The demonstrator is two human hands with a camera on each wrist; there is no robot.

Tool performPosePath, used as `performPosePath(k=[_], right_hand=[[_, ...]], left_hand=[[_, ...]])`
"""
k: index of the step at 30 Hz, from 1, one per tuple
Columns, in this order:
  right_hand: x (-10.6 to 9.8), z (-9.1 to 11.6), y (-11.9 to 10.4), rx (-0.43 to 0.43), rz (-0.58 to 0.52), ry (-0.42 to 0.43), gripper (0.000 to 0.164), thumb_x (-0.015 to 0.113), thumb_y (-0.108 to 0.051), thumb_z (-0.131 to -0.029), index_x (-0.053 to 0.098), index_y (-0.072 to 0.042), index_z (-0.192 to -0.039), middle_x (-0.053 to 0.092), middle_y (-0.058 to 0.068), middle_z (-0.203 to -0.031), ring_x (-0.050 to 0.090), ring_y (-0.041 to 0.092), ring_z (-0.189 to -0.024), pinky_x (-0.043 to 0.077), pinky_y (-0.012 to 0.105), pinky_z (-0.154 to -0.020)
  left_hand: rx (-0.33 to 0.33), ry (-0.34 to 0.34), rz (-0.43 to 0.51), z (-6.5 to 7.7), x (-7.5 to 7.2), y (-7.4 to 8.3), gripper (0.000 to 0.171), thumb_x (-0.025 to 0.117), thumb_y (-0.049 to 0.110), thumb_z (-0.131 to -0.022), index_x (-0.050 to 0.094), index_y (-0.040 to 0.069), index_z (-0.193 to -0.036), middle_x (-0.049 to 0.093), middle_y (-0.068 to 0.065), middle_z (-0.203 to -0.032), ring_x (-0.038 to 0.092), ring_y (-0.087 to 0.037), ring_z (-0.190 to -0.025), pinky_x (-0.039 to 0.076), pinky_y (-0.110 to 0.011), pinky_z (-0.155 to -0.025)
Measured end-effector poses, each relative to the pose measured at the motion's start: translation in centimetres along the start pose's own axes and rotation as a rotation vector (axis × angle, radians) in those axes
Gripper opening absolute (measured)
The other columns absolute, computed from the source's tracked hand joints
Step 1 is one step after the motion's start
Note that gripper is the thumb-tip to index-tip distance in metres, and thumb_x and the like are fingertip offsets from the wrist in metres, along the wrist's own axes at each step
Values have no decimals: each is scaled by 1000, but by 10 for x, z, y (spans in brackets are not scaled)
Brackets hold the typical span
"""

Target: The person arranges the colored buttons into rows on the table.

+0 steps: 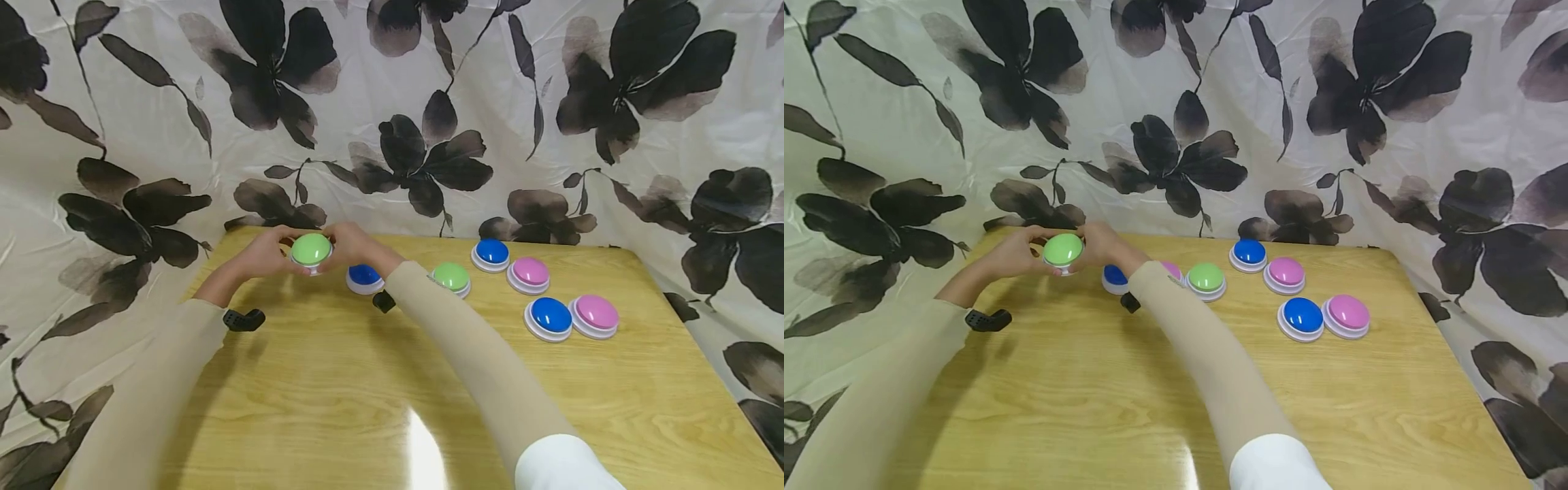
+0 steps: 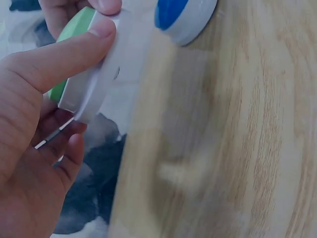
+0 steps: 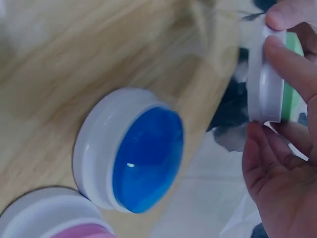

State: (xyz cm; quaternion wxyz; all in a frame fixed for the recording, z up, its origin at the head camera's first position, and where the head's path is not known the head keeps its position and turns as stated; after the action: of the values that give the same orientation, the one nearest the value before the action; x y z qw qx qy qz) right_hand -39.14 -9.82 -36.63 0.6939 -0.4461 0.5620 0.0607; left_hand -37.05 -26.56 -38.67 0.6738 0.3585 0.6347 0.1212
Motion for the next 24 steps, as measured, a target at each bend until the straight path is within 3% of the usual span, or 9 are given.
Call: performPosePath(k=[5, 9, 15, 19, 24], right_hand=[[7, -11, 14, 9, -21, -8, 57, 87, -32, -71, 65, -6, -118, 65, 2, -105, 57, 13, -93, 46, 21, -80], [13, -14, 23, 29, -41, -13, 60, 86, -33, -72, 65, -7, -122, 65, 2, -109, 57, 14, -96, 46, 23, -82], [23, -12, 37, 67, -8, -23, 64, 86, -39, -72, 64, -8, -124, 65, 2, -112, 57, 14, -99, 46, 23, -85], [31, -15, 40, 48, -33, -35, 62, 85, -37, -73, 64, -6, -123, 67, 3, -111, 59, 15, -98, 46, 24, -84], [36, -19, 44, 40, -46, -37, 58, 86, -34, -73, 66, -6, -120, 67, 3, -108, 59, 15, -96, 45, 24, -82]], left_hand=[[-7, -19, 67, -11, 6, -14, 81, 92, 30, -65, 57, 7, -134, 58, -10, -126, 52, -30, -110, 45, -46, -89], [-11, -26, 108, -13, 12, -21, 78, 92, 28, -65, 58, 5, -132, 58, -12, -124, 52, -32, -109, 45, -47, -90], [-43, -70, 117, -15, 26, -27, 84, 91, 28, -67, 52, 1, -136, 55, -16, -129, 51, -35, -113, 44, -47, -93], [-86, -86, 126, -14, 29, -31, 82, 90, 24, -70, 50, -2, -137, 52, -18, -131, 50, -37, -114, 43, -48, -95], [-80, -101, 120, -16, 33, -33, 81, 87, 23, -73, 47, -6, -138, 51, -22, -132, 51, -39, -114, 43, -49, -95]])
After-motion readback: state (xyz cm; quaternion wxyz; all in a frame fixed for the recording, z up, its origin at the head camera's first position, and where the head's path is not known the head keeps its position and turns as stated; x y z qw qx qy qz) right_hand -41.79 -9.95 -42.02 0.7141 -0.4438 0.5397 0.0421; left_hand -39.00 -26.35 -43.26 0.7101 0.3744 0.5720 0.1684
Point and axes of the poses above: each hand's wrist, its own z-axis away from the middle knuckle, its own x-axis out of the palm, y = z × x, the point moved 5 cm from there along -z, towards the middle knuckle
